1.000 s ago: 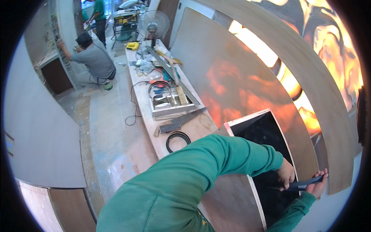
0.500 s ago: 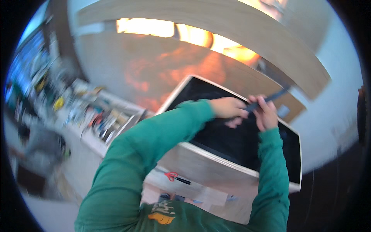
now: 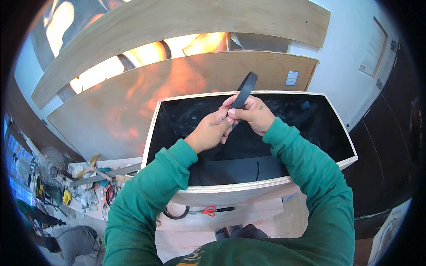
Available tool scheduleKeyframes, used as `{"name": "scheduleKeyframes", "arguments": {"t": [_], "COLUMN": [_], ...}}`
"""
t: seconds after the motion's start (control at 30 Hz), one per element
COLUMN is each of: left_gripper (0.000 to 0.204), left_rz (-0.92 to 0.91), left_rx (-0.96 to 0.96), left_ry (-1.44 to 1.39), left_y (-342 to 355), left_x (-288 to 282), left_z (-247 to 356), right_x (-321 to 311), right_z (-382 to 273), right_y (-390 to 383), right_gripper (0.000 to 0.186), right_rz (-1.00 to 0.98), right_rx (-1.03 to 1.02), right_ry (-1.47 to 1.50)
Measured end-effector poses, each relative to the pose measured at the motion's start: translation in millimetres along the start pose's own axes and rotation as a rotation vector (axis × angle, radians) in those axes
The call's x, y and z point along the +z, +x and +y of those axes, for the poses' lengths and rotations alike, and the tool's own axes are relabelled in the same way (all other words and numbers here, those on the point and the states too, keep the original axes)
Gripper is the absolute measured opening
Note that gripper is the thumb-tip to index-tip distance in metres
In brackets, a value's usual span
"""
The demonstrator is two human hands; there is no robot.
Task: The person applies a strip of black edge banding to the edge of a wooden panel. They peel the backing, align the strip, and press it down along the edge. The person then uses scissors to trim the excess length of the banding.
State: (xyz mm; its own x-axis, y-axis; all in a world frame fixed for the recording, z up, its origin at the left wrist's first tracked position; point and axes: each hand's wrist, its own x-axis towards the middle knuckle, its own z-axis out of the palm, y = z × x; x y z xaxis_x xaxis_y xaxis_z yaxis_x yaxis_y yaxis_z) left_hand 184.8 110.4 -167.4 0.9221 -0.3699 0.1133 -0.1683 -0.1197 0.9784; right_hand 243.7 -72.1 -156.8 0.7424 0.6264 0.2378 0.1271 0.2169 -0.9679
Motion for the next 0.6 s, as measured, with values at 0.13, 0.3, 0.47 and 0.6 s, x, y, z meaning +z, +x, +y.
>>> {"name": "scheduleKeyframes", "arguments": {"t": [0.13, 0.3, 0.47, 0.6], "left_gripper": [0.017, 0.016, 0.015, 0.015], "left_rz": [0.025, 0.010, 0.004, -0.006], "left_rx": [-0.086, -0.145, -0.177, -0.204], "left_ry": [-0.128, -0.269, -0.323, -0.365], "left_y": [-0.2, -1.5, -1.9, -1.5], "left_x": [8.8, 13.0, 18.4, 22.9], "left_z": [4.5, 10.2, 15.2, 15.2], "right_x": [-0.2, -9.9, -28.4, -41.7], "right_z": [-5.5, -10.9, -0.5, -2.1], "right_y": [0.9, 4.3, 12.4, 13.7], "right_gripper": [0.026, 0.023, 0.021, 0.018], "right_rz": [0.095, 0.188, 0.259, 0.322], "right_rx": [-0.004, 0.005, 0.002, -0.003], "right_ry": [-0.032, -0.098, -0.117, -0.142]}}
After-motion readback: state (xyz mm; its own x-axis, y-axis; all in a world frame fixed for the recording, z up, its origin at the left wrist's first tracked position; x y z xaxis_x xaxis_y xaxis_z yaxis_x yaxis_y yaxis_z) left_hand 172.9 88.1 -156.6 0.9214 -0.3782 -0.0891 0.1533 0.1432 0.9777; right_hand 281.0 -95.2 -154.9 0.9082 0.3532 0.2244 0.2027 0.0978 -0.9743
